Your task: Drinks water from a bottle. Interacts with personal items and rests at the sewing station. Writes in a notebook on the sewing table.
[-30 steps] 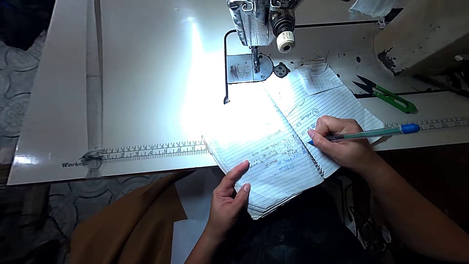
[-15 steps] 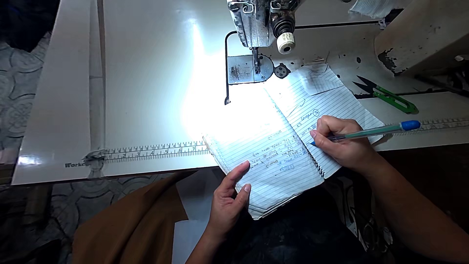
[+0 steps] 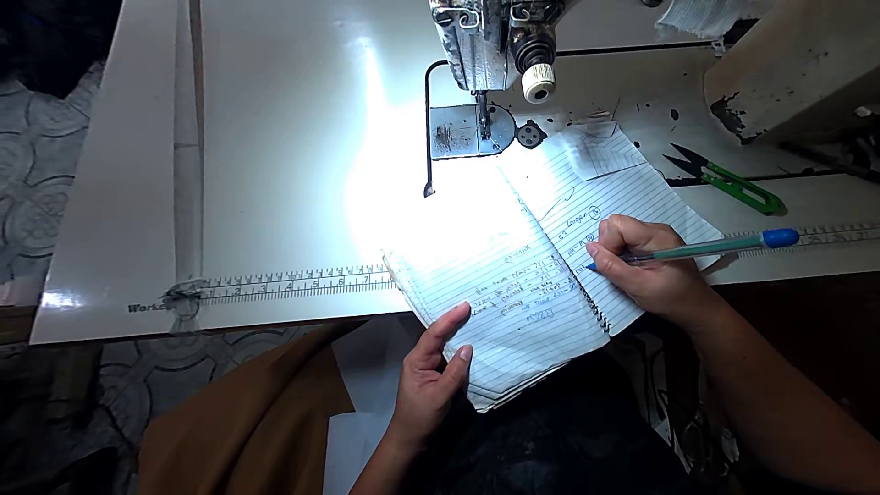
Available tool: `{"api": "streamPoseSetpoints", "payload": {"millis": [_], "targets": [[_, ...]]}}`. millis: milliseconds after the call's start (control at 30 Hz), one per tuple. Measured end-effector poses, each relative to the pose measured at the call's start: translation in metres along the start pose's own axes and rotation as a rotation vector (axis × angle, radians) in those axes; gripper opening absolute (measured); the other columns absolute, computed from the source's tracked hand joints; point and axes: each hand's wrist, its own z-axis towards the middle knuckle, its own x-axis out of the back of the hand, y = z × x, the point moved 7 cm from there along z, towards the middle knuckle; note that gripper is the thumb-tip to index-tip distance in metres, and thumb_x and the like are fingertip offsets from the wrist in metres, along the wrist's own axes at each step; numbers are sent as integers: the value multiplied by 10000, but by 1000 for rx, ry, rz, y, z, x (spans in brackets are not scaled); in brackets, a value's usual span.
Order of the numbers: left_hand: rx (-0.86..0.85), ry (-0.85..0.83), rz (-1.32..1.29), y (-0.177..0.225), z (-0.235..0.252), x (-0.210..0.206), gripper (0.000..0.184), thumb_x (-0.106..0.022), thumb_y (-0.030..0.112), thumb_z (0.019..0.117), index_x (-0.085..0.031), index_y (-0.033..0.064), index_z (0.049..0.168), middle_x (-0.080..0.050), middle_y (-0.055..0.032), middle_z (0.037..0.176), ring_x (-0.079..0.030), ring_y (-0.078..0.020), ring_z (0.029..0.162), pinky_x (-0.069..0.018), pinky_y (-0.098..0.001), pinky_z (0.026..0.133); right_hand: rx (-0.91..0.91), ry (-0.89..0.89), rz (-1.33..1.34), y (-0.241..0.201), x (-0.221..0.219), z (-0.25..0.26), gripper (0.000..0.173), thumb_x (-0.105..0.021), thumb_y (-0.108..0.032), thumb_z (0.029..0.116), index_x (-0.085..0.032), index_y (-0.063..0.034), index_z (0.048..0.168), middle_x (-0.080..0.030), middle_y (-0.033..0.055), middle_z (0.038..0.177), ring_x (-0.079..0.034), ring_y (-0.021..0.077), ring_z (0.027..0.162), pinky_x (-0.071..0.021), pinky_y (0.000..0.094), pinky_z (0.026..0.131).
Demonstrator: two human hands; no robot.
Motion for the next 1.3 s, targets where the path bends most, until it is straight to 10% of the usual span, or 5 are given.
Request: {"api": "streamPoseSetpoints", "payload": {"millis": [1300], "targets": [[-2, -3, -16, 1, -1, -1, 381, -626, 129, 991, -649, 192, 1366, -657, 119, 1371, -608, -30, 1256, -492, -225, 1072, -15, 131, 95, 5, 10, -2, 259, -584, 1, 899, -476, -155, 723, -466, -108, 649, -431, -77, 551, -370, 70, 512]]}}
